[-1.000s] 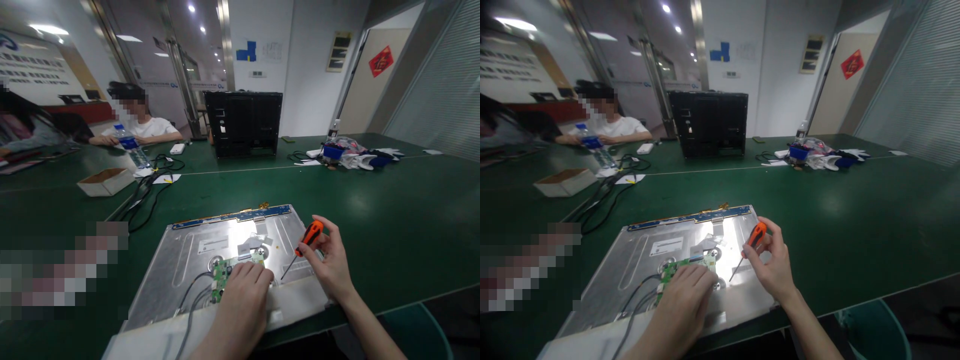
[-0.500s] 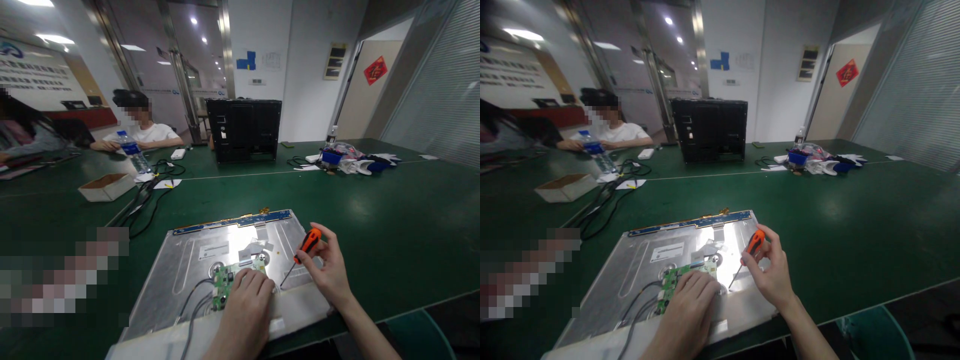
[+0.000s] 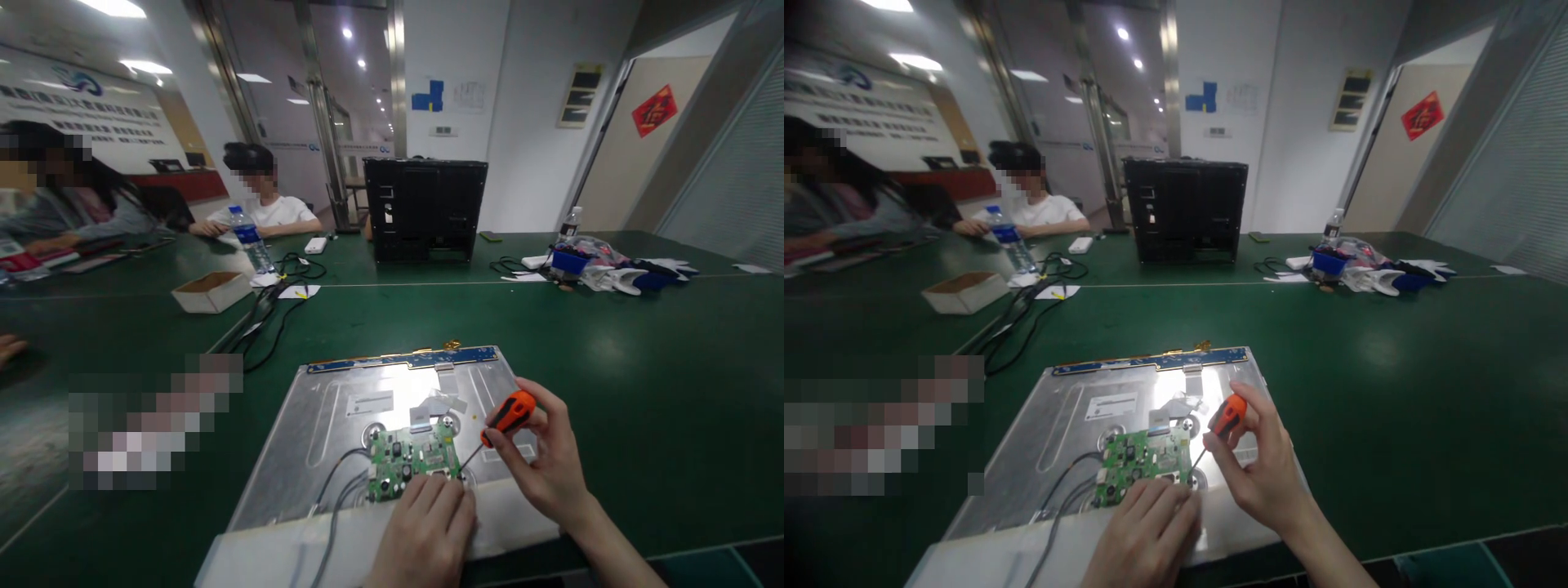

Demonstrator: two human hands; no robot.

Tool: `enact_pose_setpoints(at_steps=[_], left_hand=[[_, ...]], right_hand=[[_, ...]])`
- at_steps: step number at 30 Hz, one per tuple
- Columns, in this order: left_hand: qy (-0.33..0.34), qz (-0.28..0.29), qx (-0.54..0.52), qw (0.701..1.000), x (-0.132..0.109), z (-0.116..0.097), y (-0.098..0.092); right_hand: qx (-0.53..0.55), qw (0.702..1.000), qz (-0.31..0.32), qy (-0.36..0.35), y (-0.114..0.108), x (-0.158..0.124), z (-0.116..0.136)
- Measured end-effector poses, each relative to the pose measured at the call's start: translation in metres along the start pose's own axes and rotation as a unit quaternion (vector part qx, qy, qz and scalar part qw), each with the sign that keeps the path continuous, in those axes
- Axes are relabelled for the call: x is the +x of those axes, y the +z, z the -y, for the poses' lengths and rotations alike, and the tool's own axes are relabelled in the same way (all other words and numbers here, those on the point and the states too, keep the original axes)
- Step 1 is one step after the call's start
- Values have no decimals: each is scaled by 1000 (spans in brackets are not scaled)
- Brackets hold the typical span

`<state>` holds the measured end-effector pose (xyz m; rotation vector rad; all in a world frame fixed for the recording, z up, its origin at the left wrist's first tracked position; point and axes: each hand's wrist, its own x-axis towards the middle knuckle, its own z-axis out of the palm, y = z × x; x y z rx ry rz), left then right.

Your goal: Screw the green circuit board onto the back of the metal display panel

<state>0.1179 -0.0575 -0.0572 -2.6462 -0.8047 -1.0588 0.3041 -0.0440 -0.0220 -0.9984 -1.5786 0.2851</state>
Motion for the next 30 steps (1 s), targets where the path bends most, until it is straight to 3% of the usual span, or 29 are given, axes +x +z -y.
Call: enact_pose_setpoints(at_steps=[10, 18, 30], left_hand=[[7, 24, 8, 1000, -6, -1, -1], [6, -16, 18, 1000, -6, -4, -1], [-20, -25, 39, 999, -10, -9, 0]], right_hand=[[29, 999, -19, 4, 3, -9, -8], [17, 999, -42, 20, 5, -11, -7], [-20, 998, -41, 40, 9, -2, -1]])
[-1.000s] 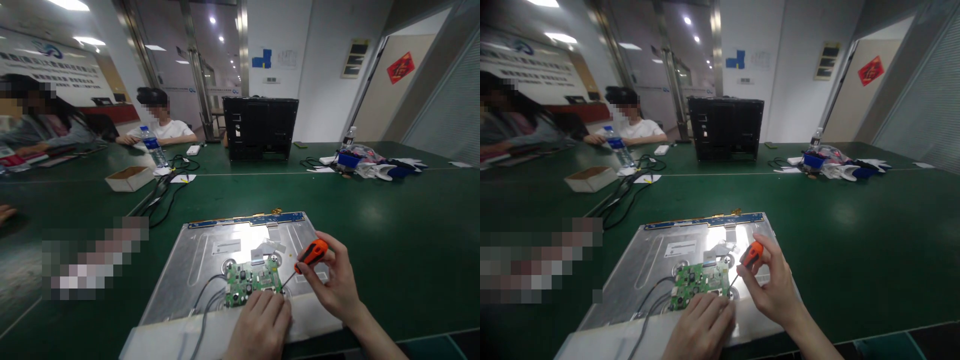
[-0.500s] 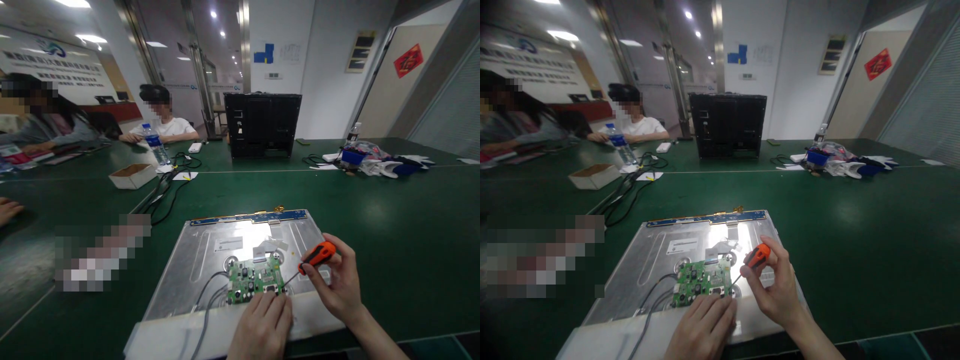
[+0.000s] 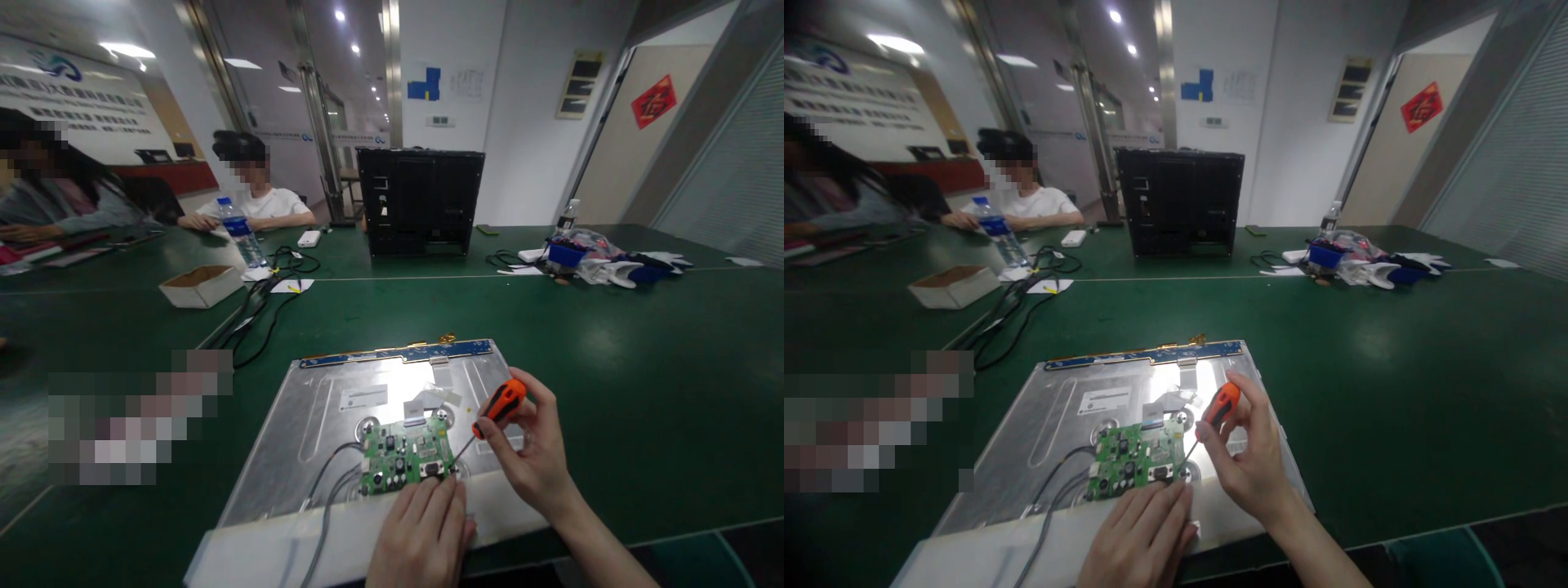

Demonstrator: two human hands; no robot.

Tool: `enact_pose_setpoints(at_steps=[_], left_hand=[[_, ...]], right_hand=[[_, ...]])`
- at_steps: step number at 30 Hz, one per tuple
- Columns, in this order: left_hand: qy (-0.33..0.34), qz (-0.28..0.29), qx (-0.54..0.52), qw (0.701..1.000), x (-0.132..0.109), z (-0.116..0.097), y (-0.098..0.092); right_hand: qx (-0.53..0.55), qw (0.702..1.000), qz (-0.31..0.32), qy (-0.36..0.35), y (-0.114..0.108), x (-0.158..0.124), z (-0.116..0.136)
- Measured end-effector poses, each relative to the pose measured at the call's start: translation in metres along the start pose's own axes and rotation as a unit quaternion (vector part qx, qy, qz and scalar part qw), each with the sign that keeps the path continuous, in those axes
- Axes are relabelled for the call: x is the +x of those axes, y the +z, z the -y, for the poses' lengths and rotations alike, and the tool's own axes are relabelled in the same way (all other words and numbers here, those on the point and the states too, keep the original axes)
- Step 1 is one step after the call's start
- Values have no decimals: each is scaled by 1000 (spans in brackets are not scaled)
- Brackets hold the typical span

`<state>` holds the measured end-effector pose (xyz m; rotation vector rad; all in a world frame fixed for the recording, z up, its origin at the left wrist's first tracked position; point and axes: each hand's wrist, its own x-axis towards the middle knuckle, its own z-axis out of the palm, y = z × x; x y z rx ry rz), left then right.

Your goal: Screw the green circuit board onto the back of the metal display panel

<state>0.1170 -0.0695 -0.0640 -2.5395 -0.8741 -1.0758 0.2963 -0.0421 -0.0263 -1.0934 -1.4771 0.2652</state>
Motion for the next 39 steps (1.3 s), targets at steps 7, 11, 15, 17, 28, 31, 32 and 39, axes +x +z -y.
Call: enact_pose_setpoints(at_steps=[7, 11, 15, 17, 28, 31, 32, 39], left_hand=[[-5, 13, -4, 1000, -7, 1, 0], [-6, 9, -3, 1000, -8, 1, 0], [0, 3, 0, 1000, -10, 2, 1], [-3, 8, -1, 1000, -12, 3, 2], [-19, 38, -1, 999, -16, 2, 1], [-15, 44, -3, 999, -14, 2, 1], [-13, 44, -3, 999, -14, 2, 1], [-18, 38, -4, 999, -13, 2, 0]], right_hand=[[-11, 1000, -11, -10, -1, 0, -2], [-1, 1000, -8, -23, 1, 1, -2], [-12, 1000, -16, -22, 0, 1, -4], [-16, 1000, -17, -15, -1, 0, -5], [16, 999, 20, -28, -1, 0, -3], [26, 999, 23, -37, -1, 0, -2], [27, 999, 22, -42, -1, 0, -2], [22, 996, 32, -81, -2, 0, 2]])
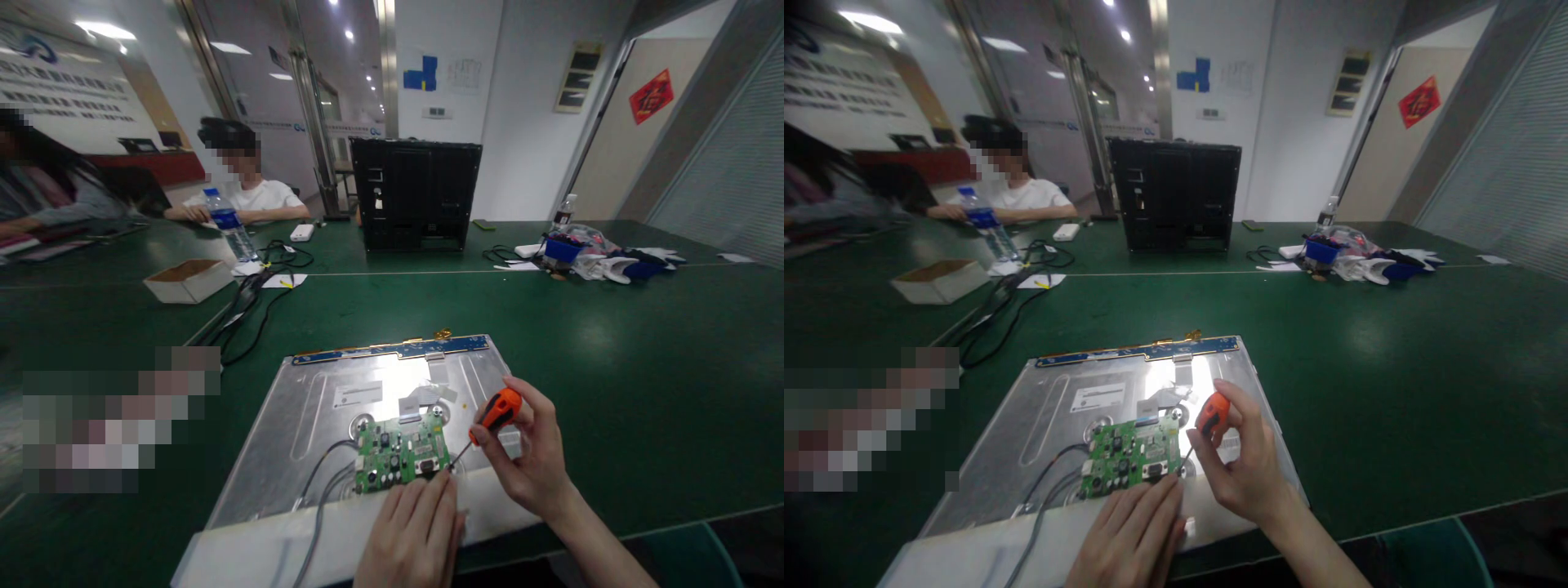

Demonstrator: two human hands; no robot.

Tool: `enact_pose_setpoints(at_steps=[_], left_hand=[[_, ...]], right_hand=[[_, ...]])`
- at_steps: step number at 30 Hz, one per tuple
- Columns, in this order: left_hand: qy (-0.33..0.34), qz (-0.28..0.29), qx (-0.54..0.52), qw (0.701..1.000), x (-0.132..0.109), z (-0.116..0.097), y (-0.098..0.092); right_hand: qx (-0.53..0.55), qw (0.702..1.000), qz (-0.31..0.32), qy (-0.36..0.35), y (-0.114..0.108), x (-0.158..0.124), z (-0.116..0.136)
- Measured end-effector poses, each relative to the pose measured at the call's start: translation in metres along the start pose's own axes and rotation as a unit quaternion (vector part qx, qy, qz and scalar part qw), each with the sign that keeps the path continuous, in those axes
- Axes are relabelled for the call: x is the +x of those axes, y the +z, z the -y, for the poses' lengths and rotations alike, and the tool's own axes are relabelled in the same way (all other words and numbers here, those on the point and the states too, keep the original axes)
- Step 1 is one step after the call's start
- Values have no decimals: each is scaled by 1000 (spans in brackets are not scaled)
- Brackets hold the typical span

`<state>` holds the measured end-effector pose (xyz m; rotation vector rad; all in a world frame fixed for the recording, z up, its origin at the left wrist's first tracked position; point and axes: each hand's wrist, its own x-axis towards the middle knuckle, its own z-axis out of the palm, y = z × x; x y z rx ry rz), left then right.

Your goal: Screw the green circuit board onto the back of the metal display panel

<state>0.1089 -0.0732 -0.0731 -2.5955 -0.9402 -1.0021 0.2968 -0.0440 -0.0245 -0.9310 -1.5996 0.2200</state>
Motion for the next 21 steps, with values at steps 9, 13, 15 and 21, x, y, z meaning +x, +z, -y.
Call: enact_pose_setpoints(at_steps=[9, 13, 15, 21], left_hand=[[1, 13, -17, 1000, -1, 0, -1], [-9, 27, -22, 999, 0, 0, -3], [-15, 26, -21, 999, 1, -1, -4], [-38, -12, -5, 999, 1, -3, -2]], right_hand=[[-65, 994, 43, -72, 0, 9, 11], [-60, 984, 113, -122, 1, 25, 15], [-59, 977, 146, -146, 3, 33, 17], [-45, 969, 177, -168, 6, 47, 15]])
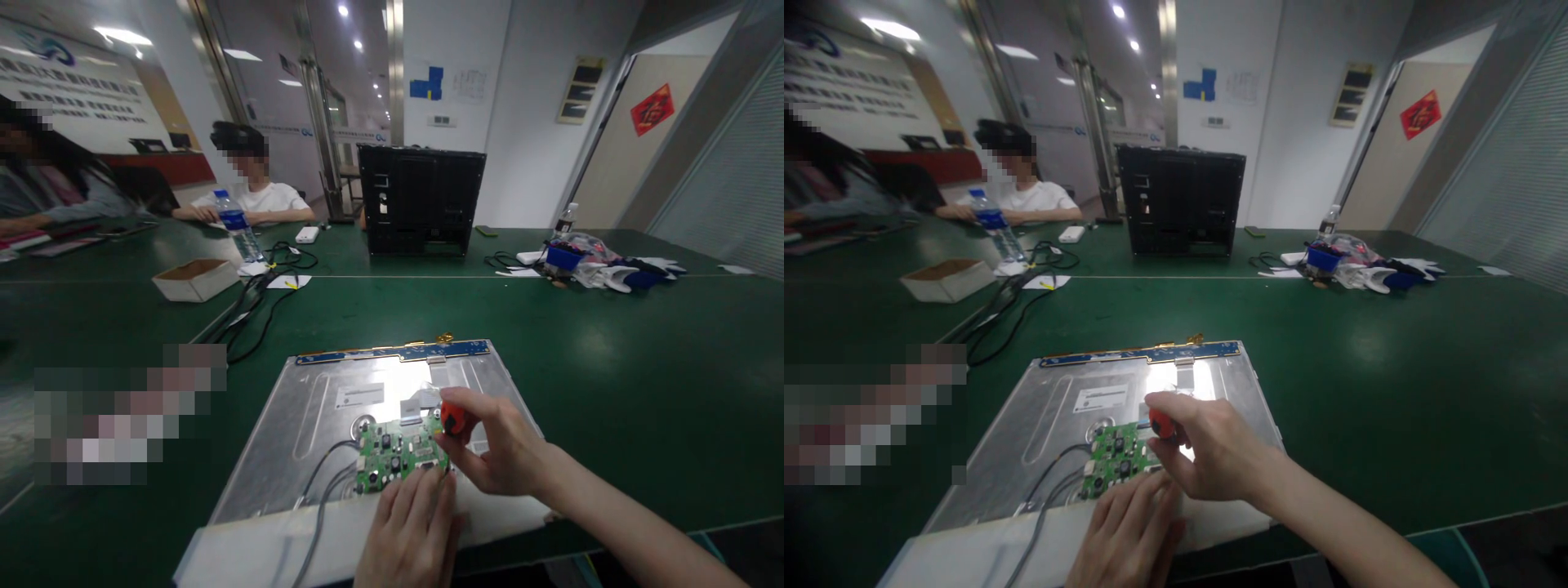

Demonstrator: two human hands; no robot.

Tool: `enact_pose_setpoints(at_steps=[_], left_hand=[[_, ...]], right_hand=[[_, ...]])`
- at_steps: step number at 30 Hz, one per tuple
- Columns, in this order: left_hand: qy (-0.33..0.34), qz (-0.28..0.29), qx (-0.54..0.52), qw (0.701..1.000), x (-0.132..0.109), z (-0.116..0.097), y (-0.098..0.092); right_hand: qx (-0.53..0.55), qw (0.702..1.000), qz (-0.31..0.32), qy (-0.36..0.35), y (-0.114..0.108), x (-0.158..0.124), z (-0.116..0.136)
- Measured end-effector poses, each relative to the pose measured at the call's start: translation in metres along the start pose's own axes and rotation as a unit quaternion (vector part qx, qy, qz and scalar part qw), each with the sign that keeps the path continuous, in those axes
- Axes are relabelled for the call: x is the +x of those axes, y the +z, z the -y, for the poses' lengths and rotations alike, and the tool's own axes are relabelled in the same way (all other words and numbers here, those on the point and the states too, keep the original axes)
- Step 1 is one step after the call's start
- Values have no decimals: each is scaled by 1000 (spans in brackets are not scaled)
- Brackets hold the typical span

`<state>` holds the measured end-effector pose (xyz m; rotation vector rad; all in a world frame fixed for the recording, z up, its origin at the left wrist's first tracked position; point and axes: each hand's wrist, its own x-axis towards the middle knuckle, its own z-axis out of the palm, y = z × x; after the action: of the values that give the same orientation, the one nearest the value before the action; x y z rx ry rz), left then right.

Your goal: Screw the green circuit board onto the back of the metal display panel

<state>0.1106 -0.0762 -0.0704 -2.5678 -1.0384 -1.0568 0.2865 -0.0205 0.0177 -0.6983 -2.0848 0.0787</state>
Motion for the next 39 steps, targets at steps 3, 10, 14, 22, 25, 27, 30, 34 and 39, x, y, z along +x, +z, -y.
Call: enact_pose_setpoints(at_steps=[3, 10, 14, 22, 25, 27, 30, 34, 39], left_hand=[[-20, -25, -7, 999, 0, -2, 3], [13, -75, 25, 997, 3, 0, 9], [23, -86, 22, 996, 5, 1, 12], [19, -73, 22, 997, 5, -1, 9], [19, -69, 23, 997, 5, -1, 8], [24, -72, 20, 997, 4, -2, 8], [27, -71, 13, 997, 4, -2, 8], [14, -52, 6, 999, 5, -5, 3], [-12, -11, 1, 1000, 9, -8, -5]], right_hand=[[-12, 1000, -5, -24, 0, 0, -4], [31, 993, -108, -29, 11, -17, -13], [24, 992, -119, -36, 14, -20, -14], [22, 992, -109, -56, 8, -16, -12], [3, 992, -112, -63, 8, -16, -9], [-3, 990, -118, -71, 10, -16, -8], [-11, 989, -130, -70, 12, -14, -8], [-24, 988, -142, -61, 12, -12, -9], [-28, 989, -127, -73, 10, -10, -7]])
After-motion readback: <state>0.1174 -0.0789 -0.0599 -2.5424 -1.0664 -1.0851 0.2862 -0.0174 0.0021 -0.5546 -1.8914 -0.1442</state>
